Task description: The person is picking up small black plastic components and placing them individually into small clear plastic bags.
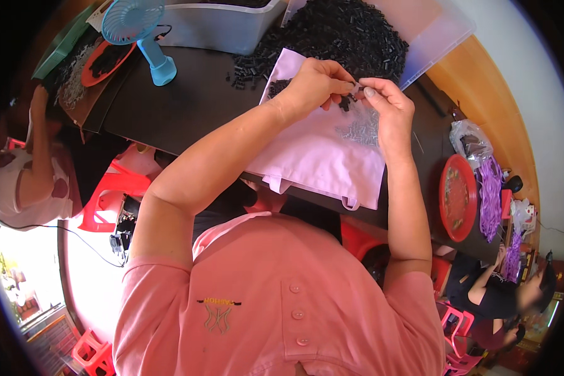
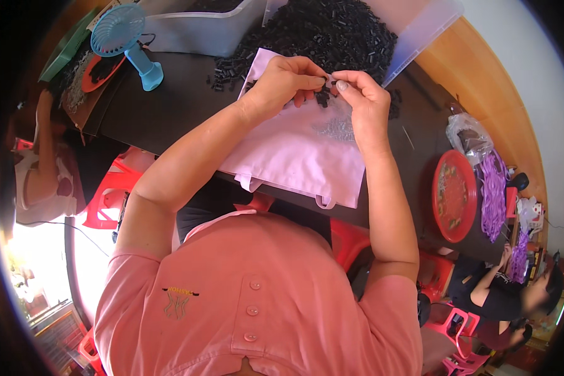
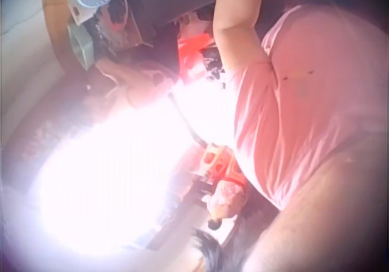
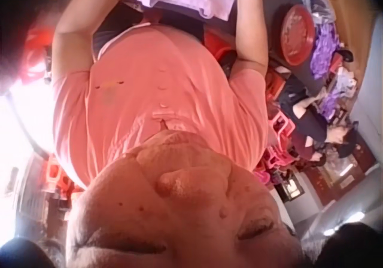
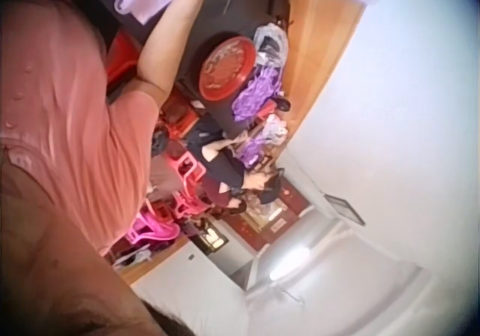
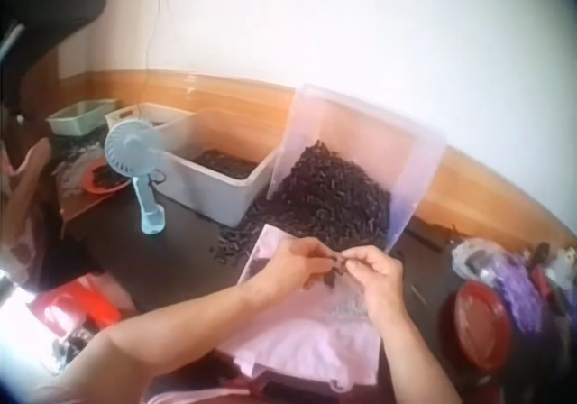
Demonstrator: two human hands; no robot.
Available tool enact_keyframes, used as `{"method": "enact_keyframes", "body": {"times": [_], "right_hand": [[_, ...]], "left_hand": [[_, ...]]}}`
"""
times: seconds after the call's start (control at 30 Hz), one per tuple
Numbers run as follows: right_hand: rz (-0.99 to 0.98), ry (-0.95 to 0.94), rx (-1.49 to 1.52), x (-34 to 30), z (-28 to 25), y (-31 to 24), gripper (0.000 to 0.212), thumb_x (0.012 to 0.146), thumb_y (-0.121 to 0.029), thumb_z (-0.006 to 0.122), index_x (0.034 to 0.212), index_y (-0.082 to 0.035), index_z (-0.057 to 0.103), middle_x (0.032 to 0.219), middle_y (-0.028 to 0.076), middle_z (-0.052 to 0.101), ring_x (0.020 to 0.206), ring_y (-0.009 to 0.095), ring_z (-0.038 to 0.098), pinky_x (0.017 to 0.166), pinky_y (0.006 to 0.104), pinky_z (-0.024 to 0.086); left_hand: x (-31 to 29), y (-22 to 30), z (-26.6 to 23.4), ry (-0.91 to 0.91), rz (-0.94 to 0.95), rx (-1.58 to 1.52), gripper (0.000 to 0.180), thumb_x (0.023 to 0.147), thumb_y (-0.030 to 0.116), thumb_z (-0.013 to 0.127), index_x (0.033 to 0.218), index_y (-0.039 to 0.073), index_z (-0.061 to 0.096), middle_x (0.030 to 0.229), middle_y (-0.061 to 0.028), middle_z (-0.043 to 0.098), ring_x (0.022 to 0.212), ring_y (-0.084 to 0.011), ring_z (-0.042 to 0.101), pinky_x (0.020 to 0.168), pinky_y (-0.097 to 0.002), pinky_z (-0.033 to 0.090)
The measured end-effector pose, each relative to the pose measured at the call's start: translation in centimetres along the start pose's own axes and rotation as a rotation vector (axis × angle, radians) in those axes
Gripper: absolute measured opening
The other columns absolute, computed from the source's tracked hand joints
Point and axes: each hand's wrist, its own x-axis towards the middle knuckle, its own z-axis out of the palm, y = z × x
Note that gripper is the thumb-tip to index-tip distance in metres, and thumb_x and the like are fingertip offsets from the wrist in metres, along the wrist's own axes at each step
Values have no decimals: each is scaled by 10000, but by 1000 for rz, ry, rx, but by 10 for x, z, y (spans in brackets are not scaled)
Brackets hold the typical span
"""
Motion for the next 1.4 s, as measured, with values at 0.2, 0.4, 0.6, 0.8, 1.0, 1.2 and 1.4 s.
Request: {"method": "enact_keyframes", "body": {"times": [0.2, 0.4, 0.6, 0.8, 1.0, 1.2, 1.4], "right_hand": [[-72, 6, 34, -2, 1, -2, 181, 902, 3, 594, 1061, 15, 681, 957, 47, 679, 874, 117, 635, 815, 242, 487], [-241, -2, -212, -1, 0, 1, 150, 859, 46, 623, 987, 1, 686, 882, 18, 661, 813, 86, 608, 755, 230, 486], [-466, -26, -369, -3, 2, -7, 157, 813, 98, 614, 929, 12, 675, 850, 52, 639, 787, 127, 621, 712, 243, 487], [-454, -22, -336, -3, 2, -6, 158, 827, 87, 612, 949, 10, 676, 873, 51, 657, 796, 124, 627, 718, 244, 493], [-205, 21, -181, -6, 2, -8, 134, 869, 15, 627, 993, 8, 678, 904, 41, 685, 802, 89, 619, 742, 231, 496], [-175, -25, -174, -6, -1, -7, 120, 878, -18, 640, 988, 8, 681, 880, 27, 680, 807, 74, 604, 741, 222, 486], [-45, -14, -104, -6, 0, -10, 110, 879, -37, 646, 969, 15, 683, 857, 26, 674, 807, 72, 600, 745, 217, 480]], "left_hand": [[-5, 1, 5, -53, -5, 16, 150, 834, 59, 682, 951, -33, 673, 722, -67, 641, 541, -101, 548, 472, -225, 419], [-7, 0, 8, -51, 6, 16, 146, 833, 58, 687, 944, -35, 666, 735, -65, 645, 589, -103, 576, 480, -226, 440], [-7, -1, 7, -51, 17, 59, 118, 833, 52, 683, 915, -29, 660, 731, -56, 637, 603, -98, 578, 480, -227, 442], [-9, 0, 9, -47, 40, 57, 115, 836, 46, 680, 926, -22, 660, 755, -44, 637, 629, -94, 579, 491, -219, 446], [-11, 2, 12, -22, 44, 87, 124, 843, 49, 676, 947, -18, 663, 779, -38, 637, 644, -91, 580, 501, -219, 450], [-11, -1, 13, -3, 72, 49, 106, 824, 65, 698, 899, -3, 667, 733, -34, 637, 610, -79, 577, 453, -219, 436], [-13, -3, 15, 46, 121, 148, 128, 820, 100, 714, 903, 12, 672, 733, -27, 638, 619, -75, 580, 464, -217, 443]]}}
